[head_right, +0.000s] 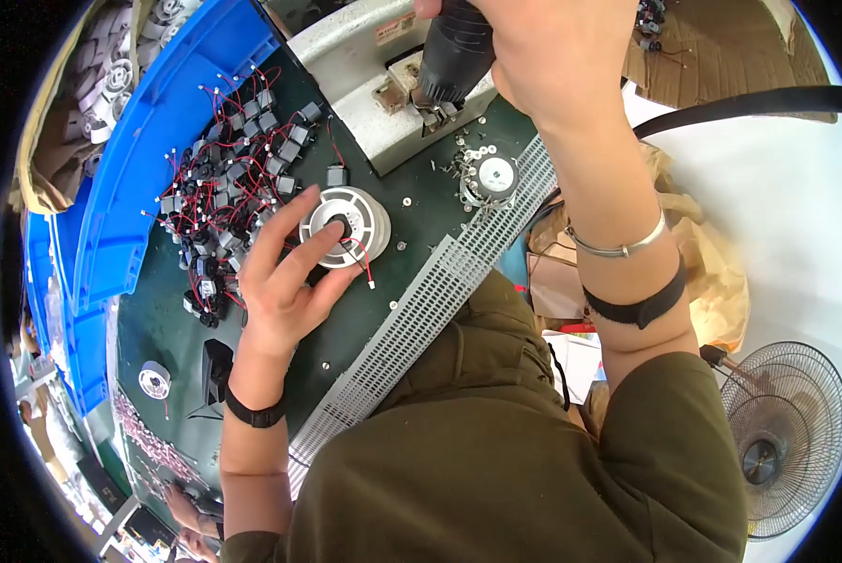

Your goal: The person picks up a motor and a plastic housing, fits the motor into the housing, and drives screws into the assembly with a power screwdriver. They repeat this process multiple times, setting each completed unit aside before starting the next.

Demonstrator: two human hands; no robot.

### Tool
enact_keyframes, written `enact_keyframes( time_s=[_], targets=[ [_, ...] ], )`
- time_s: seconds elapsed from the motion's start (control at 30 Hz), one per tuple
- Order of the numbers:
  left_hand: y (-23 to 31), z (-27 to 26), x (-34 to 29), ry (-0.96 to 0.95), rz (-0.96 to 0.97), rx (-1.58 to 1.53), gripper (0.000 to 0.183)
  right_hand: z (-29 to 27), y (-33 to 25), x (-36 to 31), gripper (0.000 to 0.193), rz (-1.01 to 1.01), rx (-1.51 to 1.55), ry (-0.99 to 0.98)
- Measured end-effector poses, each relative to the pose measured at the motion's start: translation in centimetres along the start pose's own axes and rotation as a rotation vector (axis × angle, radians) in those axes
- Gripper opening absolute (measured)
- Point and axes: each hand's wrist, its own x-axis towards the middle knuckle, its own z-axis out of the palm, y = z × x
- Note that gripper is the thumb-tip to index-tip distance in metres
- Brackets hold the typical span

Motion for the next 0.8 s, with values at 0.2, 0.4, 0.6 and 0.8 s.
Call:
enact_keyframes(
  time_s=[0.2,0.4,0.6,0.8],
  targets=[
    [0.1,0.0,-0.2,0.01,-0.009,-0.021,0.036,0.1,-0.6,-0.4,0.049,0.009,0.003,-0.043],
    [0.3,-0.2,-0.2,0.006,-0.037,-0.011,0.033,-0.3,-2.2,-0.6,0.052,0.012,0.047,-0.117],
    [0.4,-0.5,-0.3,0.009,-0.037,-0.048,0.032,3.0,-2.2,-1.0,0.055,-0.068,0.174,-0.344],
    [0.8,-0.1,-0.2,0.02,-0.048,-0.083,0.03,3.6,-0.5,-1.8,0.055,0.139,0.267,-0.313]
  ],
)
